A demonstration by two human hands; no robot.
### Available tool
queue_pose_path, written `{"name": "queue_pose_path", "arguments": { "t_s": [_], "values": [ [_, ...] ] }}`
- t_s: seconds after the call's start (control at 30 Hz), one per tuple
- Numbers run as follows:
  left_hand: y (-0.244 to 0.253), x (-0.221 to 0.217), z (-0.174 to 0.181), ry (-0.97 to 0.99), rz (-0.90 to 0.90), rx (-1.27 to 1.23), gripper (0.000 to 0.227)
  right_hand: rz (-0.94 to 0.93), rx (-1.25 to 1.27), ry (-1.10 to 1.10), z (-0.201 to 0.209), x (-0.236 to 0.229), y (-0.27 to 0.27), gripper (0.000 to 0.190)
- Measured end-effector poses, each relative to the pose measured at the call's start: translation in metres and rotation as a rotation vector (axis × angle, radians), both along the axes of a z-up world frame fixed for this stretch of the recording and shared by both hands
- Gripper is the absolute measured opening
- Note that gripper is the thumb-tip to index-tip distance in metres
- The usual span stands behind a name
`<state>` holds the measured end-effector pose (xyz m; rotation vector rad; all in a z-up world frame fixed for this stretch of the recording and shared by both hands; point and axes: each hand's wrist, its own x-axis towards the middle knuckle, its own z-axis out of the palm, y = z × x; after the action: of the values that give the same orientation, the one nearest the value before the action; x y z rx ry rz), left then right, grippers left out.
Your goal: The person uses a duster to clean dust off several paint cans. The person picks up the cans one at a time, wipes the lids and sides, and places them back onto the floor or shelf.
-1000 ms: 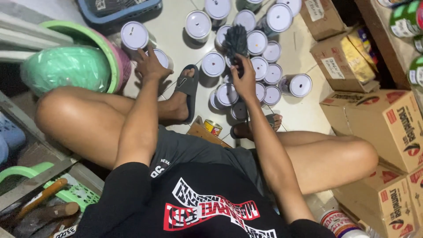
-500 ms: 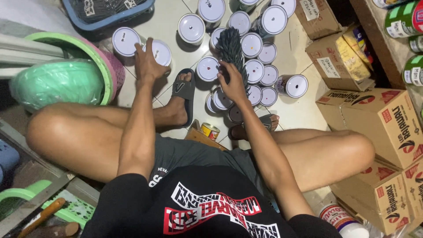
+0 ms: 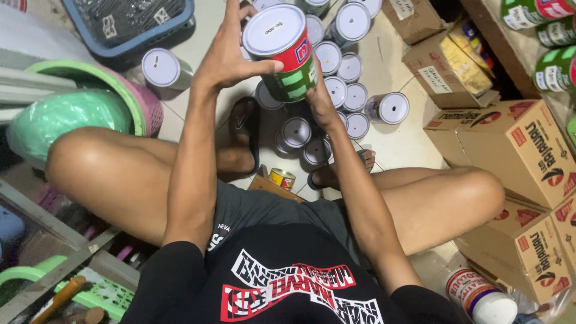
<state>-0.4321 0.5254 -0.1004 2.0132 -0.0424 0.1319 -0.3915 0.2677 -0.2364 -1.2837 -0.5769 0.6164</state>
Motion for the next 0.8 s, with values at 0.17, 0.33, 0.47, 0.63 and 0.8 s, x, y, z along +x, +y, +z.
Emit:
{"name": "queue_pose_path", "arguments": {
  "t_s": [0.17, 0.33, 0.47, 0.63, 0.8],
  "values": [
    [-0.06, 0.026, -0.015, -0.125, -0.115, -0.605, 0.117, -0.194, 0.358, 0.138, 0.039, -0.013, 0.001, 0.096],
    [-0.136, 0.019, 0.015, -0.016, 0.316, -0.678, 0.088, -0.659, 0.015, -0.113, 0.096, -0.034, 0.001, 0.073],
    [-0.131, 0.031, 0.011, 0.134, 0.298, -0.975, 0.094, -0.546, -0.038, -0.234, 0.116, -0.04, -0.034, 0.078],
    [-0.141, 0.037, 0.008, 0.25, 0.159, -1.343, 0.073, -0.362, -0.696, -0.08, 0.111, -0.058, -0.074, 0.063],
    [-0.161, 0.045, -0.008, 0.252, 0.14, -1.549, 0.073, 0.084, -1.488, 0.038, -0.026, -0.106, -0.121, 0.059]
  ]
}}
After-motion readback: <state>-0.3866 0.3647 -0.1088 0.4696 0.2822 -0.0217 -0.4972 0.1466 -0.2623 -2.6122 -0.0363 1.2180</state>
